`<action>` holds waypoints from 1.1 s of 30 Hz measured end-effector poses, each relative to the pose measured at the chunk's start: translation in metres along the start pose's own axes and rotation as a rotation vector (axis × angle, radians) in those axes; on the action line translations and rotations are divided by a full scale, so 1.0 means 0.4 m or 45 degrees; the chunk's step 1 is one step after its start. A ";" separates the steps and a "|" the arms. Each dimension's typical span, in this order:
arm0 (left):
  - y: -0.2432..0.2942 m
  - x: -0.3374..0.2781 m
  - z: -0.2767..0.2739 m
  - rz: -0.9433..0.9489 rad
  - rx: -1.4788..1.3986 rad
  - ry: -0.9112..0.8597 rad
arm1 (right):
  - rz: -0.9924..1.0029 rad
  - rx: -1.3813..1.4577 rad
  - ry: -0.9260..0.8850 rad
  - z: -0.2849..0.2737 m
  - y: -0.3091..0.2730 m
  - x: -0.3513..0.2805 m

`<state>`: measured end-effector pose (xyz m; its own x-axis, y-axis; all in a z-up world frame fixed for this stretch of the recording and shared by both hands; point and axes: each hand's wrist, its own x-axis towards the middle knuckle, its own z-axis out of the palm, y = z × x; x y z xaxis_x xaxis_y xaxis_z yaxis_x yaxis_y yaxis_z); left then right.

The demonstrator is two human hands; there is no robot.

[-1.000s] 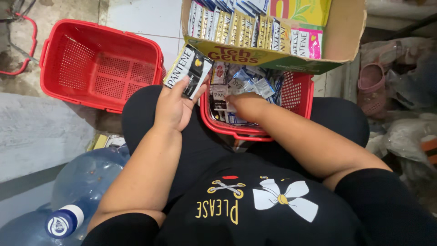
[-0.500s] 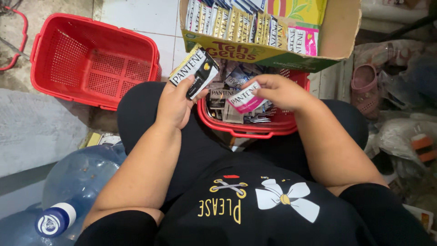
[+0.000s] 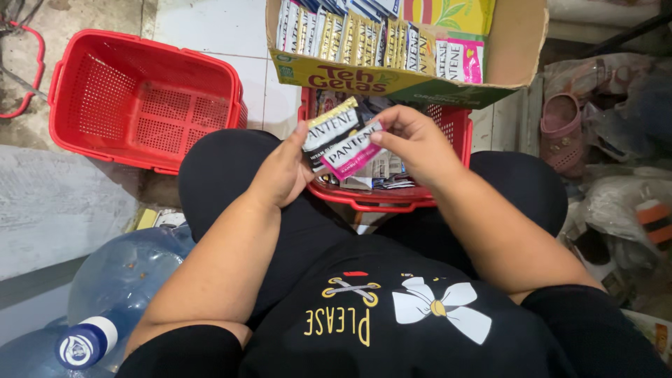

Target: The person organizes various shampoo sachets by picking them from a red basket and placing them into partitioned sections of a cardboard box.

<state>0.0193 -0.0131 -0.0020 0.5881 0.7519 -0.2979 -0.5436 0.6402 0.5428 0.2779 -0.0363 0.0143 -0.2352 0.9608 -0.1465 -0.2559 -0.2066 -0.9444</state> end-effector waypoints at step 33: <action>0.057 -0.023 -0.025 0.221 -0.102 0.199 | -0.189 -1.480 -0.397 0.047 0.003 0.086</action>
<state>-0.0045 -0.0040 0.0052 0.3856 0.8628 -0.3268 -0.6779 0.5052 0.5340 0.2519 -0.0070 0.0136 -0.5319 0.8422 -0.0881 0.6572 0.3449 -0.6702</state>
